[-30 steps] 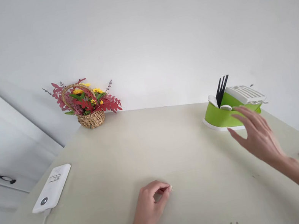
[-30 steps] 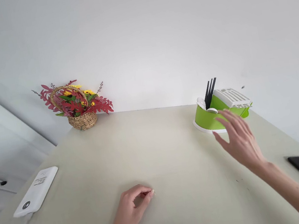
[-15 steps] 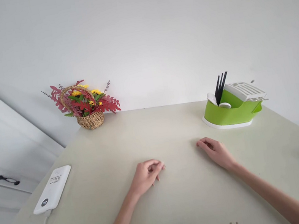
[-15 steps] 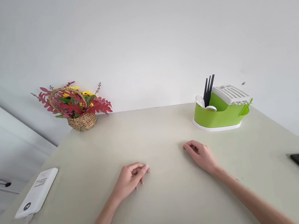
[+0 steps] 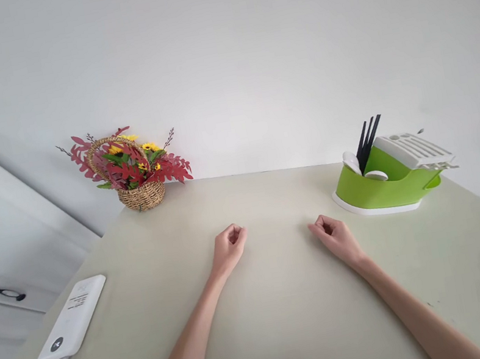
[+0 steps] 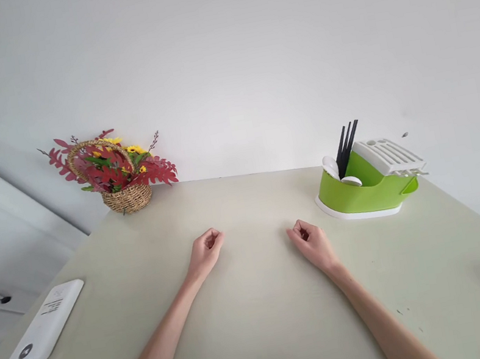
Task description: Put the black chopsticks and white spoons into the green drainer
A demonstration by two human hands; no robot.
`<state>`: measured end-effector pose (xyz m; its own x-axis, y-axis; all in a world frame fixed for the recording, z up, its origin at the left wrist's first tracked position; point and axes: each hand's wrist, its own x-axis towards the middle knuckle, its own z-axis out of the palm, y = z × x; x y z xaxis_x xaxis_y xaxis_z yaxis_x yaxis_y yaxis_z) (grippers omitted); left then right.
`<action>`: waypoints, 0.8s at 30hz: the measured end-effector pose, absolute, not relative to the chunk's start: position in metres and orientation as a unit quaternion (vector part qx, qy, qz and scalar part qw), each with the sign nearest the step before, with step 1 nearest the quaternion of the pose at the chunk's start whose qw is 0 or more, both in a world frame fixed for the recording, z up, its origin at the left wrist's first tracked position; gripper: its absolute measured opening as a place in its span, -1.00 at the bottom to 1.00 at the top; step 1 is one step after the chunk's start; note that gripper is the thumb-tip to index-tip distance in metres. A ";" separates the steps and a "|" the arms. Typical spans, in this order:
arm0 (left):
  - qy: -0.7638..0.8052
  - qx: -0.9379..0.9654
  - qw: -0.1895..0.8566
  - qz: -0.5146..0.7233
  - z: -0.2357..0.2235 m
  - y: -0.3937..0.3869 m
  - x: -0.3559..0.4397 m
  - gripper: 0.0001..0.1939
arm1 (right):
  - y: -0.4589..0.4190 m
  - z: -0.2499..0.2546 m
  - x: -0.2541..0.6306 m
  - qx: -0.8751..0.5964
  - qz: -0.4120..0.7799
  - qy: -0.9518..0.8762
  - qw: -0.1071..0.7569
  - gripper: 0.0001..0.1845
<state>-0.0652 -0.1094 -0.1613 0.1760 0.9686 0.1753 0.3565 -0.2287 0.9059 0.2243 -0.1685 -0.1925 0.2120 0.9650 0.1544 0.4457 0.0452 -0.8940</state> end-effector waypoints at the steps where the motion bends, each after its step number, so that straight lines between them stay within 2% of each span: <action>1: 0.500 0.669 0.371 0.407 -0.162 -0.109 -0.066 -0.64 | -0.169 -0.193 0.225 -0.629 0.284 -0.558 0.461 -0.55; 6: 0.523 0.676 0.343 0.390 -0.164 -0.108 -0.065 -0.59 | -0.167 -0.196 0.223 -0.625 0.282 -0.552 0.474 -0.50; 24: 0.501 0.707 0.344 0.361 -0.185 -0.104 -0.068 -0.72 | -0.172 -0.194 0.220 -0.647 0.272 -0.520 0.487 -0.46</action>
